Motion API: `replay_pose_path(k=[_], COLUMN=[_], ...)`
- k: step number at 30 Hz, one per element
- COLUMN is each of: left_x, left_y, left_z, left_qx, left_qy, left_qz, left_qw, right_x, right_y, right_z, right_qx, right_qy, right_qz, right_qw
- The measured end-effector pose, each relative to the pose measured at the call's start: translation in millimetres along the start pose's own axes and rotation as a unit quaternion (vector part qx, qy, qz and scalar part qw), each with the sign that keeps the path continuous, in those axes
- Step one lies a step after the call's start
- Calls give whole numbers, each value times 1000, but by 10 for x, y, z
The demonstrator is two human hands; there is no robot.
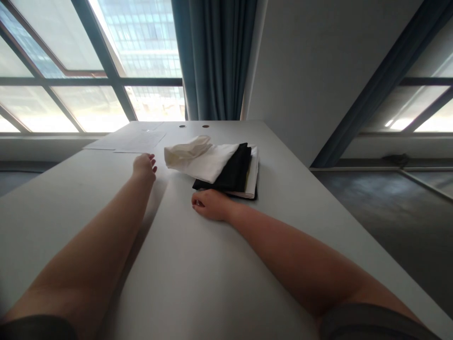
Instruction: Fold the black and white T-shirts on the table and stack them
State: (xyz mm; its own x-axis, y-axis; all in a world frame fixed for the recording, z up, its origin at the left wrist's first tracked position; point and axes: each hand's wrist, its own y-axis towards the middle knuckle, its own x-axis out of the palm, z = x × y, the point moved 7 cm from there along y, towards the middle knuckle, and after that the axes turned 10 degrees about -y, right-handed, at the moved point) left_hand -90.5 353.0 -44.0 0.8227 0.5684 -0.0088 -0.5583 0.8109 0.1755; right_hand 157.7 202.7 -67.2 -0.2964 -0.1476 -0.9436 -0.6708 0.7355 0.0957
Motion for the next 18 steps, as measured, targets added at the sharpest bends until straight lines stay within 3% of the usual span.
replay_pose_path(k=[3,4,6,8,10,12,15,16,18], left_x=[-132,-83,191,568,832,928,861,780,528], left_y=[-31,-114,-370,-696,-912,-942,-784,-672,-367], left_z=[106,135,169,109,-35,-154,-215,-210,-128], left_qx=[85,115,188,253,268,230,177,163,150], left_qy=[22,31,91,212,350,440,489,492,452], left_qz=[-8,-35,-150,-288,-351,-352,-345,-333,-274], left_qw=[996,992,966,899,826,793,781,787,835], right_x=[-13,-14,-16,-18,-20,-15,-8,-6,-6], right_y=[-2,-2,-1,1,3,4,4,4,0], right_z=[-4,-6,-8,-8,-6,-6,1,5,14], right_qx=[3,3,2,0,0,-1,-2,-1,3], right_qy=[13,13,9,3,1,2,5,7,10], right_qz=[6,6,7,9,12,11,11,12,14], right_qw=[1000,1000,1000,1000,1000,1000,1000,1000,1000])
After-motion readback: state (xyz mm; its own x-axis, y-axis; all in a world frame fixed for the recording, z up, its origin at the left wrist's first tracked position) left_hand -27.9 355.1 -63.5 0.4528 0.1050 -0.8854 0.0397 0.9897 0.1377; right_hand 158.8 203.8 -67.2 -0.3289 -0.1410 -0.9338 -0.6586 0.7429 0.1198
